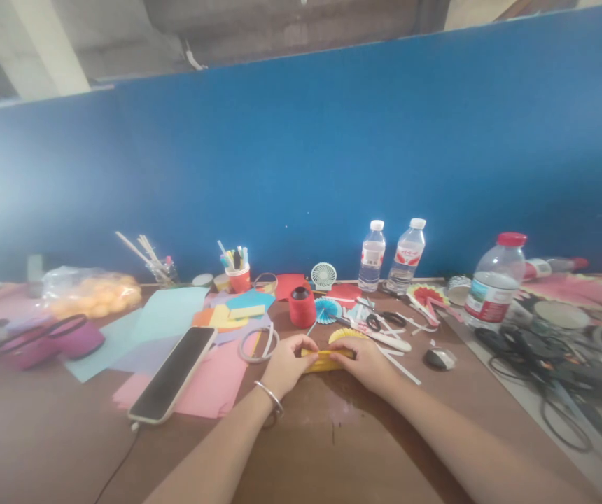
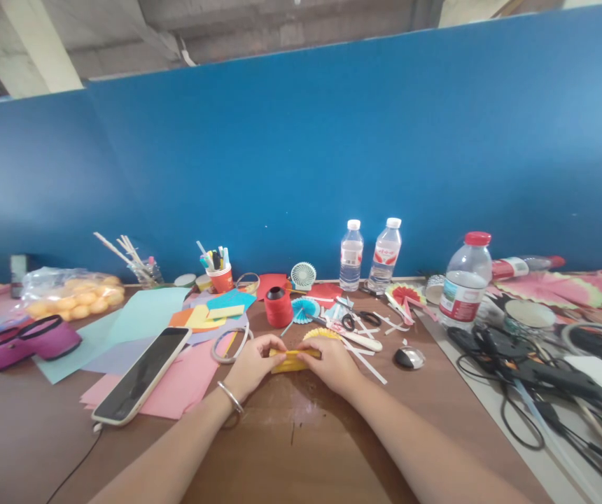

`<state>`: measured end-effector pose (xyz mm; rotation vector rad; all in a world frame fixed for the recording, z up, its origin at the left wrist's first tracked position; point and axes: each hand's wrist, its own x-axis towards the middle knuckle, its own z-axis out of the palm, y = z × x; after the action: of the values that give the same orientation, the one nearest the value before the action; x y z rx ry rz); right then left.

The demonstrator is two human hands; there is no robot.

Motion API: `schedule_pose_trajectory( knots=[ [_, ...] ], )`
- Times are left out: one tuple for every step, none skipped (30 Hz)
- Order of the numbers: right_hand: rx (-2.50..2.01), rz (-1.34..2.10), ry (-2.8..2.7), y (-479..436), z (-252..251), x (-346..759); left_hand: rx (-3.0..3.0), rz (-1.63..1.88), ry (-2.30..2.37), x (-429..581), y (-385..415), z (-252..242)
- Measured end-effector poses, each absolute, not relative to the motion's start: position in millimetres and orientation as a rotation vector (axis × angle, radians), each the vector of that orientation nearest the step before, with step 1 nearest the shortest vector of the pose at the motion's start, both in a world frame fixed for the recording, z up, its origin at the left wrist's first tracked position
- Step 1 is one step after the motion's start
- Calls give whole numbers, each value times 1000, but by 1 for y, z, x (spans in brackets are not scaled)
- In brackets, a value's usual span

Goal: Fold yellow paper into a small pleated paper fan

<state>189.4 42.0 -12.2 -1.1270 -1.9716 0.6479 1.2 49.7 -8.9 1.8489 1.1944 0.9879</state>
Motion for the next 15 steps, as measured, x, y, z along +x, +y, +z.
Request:
schedule_pose_trajectory(
  knots=[
    [-1127,642,-1983,42,-12,189,1852,992,1199,1,49,-8],
    [-1118,630,-1989,43,-13,189,1861,991,1207,2,49,-8],
    [-1101,607,-1989,43,-13,188,1874,985,1219,2,48,-7],
    [-1086,572,-1980,44,-13,188,1889,976,1234,2,47,-6],
    [-1077,526,-1963,45,-14,189,1904,965,1251,2,47,-6],
    [-1074,480,-1946,46,-14,189,1918,956,1268,2,47,-6],
    [-1074,447,-1936,47,-15,189,1928,953,1281,1,47,-5],
    [-1074,433,-1937,48,-16,189,1932,959,1290,1,47,-5],
    [-1070,439,-1948,50,-16,189,1931,968,1297,1,47,-5],
    [-1062,459,-1964,51,-17,190,1930,975,1301,0,47,-5],
    [-1056,489,-1979,51,-17,190,1927,979,1302,-1,48,-4],
    [-1060,525,-1984,52,-17,190,1921,978,1302,-1,48,-4],
    [-1074,561,-1979,52,-16,190,1913,977,1297,-2,48,-4],
    [-1092,597,-1968,51,-16,190,1902,979,1286,-2,48,-3],
    [-1104,633,-1957,50,-15,190,1888,987,1271,-3,48,-3]
  ],
)
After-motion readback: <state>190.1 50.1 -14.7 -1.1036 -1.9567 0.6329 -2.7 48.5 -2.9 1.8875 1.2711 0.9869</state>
